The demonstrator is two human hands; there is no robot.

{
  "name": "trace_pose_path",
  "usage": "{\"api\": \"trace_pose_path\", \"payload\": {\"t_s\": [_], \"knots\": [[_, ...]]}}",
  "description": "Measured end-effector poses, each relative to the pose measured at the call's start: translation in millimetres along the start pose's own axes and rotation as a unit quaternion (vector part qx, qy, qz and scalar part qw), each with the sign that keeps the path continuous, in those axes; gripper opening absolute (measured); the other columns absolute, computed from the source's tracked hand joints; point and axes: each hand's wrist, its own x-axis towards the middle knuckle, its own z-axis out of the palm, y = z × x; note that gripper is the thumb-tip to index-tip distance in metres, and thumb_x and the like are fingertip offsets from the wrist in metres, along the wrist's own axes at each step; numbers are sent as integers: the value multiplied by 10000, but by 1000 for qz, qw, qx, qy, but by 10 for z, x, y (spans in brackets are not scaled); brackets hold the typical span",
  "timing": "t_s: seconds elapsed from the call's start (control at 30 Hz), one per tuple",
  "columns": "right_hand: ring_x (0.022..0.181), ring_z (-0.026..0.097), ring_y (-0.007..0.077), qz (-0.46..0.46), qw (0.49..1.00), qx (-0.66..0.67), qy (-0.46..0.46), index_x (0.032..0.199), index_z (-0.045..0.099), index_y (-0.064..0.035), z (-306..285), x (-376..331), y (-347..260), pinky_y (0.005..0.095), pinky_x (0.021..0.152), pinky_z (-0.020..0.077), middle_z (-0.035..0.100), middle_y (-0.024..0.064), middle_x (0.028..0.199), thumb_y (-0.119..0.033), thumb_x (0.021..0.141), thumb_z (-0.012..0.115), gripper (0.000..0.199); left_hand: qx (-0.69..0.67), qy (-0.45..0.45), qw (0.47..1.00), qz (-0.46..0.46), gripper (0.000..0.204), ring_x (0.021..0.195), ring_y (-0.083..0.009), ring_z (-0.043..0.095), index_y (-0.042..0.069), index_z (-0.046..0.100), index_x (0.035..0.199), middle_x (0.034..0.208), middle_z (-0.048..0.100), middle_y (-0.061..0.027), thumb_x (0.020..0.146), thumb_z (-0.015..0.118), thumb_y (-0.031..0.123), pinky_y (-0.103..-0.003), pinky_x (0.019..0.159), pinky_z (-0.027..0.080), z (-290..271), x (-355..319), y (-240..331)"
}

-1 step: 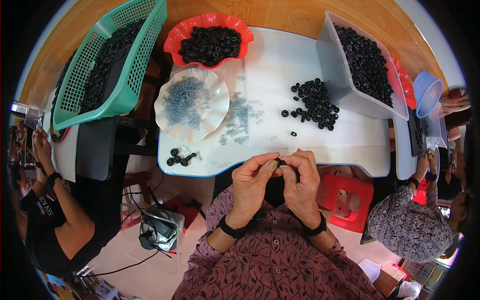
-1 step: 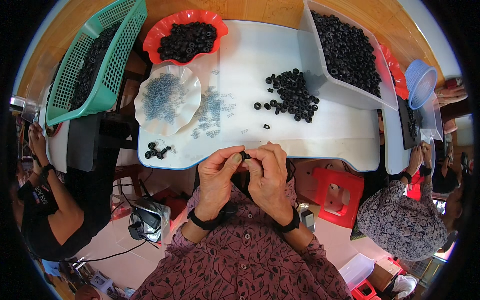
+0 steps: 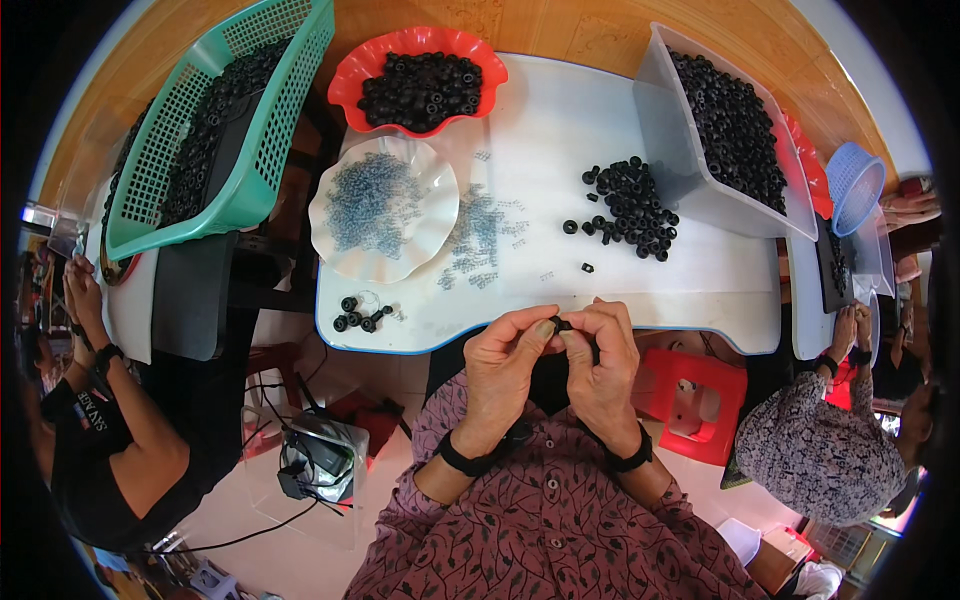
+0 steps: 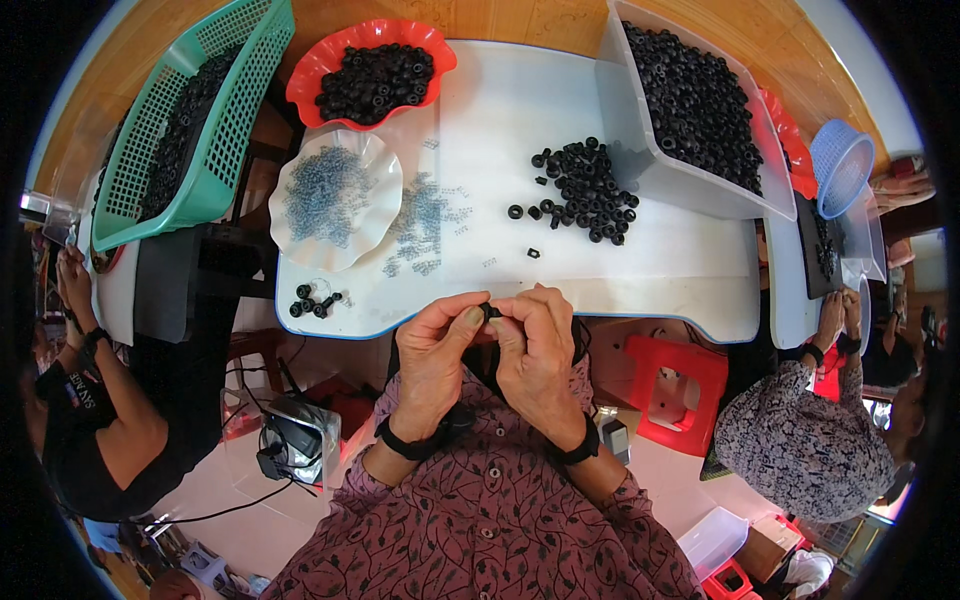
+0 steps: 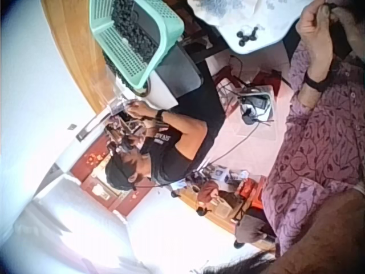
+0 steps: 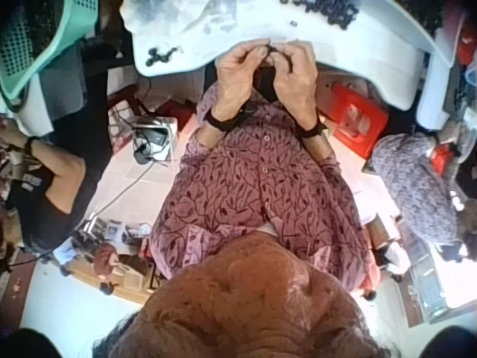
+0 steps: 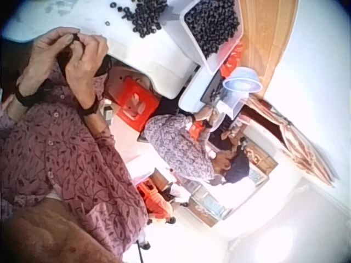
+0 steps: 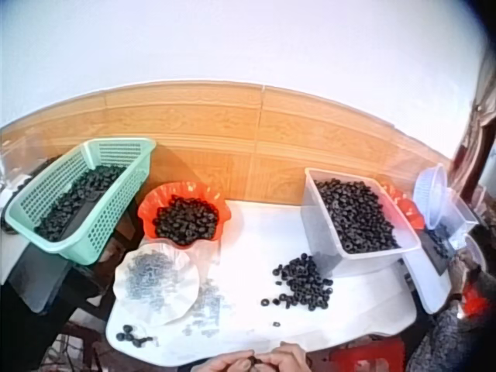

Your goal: Inspecting and sorting small black manufactured rubber or plastic parts on a table into various containers.

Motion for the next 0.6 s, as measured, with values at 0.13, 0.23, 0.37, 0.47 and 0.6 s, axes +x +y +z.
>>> {"api": "trace_pose_path", "payload": {"t_s": [0.13, 0.23, 0.37, 0.47, 0.6], "knots": [[896, 534, 302, 20, 1000, 12, 0, 941, 624, -30, 45, -28, 46, 447, 933, 443, 553, 106, 898, 23, 786, 676, 172, 11, 13, 1000, 6, 193, 810, -102, 649, -30, 656, 1106, 954, 685, -65, 926, 598, 6, -225, 768, 555, 1, 6, -22], [889, 529, 302, -24, 1000, -19, -2, 945, 621, -36, 51, -18, 89, 455, 929, 447, 547, 106, 900, 20, 780, 679, 184, 30, 15, 999, 10, 195, 824, -107, 647, -26, 657, 1109, 964, 682, -70, 927, 598, 11, -234, 775, 562, -14, 2, -38], [886, 524, 305, -53, 997, -46, 10, 952, 613, -45, 70, -8, 103, 470, 919, 449, 543, 104, 904, 25, 778, 672, 197, 32, 24, 999, -9, 201, 843, -117, 649, -36, 649, 1108, 979, 681, -84, 921, 614, 29, -252, 791, 558, 18, -7, 15], [889, 525, 312, -75, 994, -81, 6, 962, 604, -51, 87, -11, 89, 482, 911, 449, 543, 105, 909, 21, 783, 663, 201, 26, 21, 999, 0, 216, 830, -87, 625, -62, 640, 1094, 935, 671, -71, 892, 655, 12, -214, 767, 536, 8, -5, 1], [893, 524, 315, -77, 992, -103, -2, 964, 599, -45, 80, -9, 32, 479, 899, 446, 545, 103, 907, 20, 793, 653, 191, 45, 24, 999, 18, 223, 802, -66, 601, -64, 643, 1060, 912, 662, -53, 856, 701, 4, -189, 734, 509, -8, 9, -34]]}}
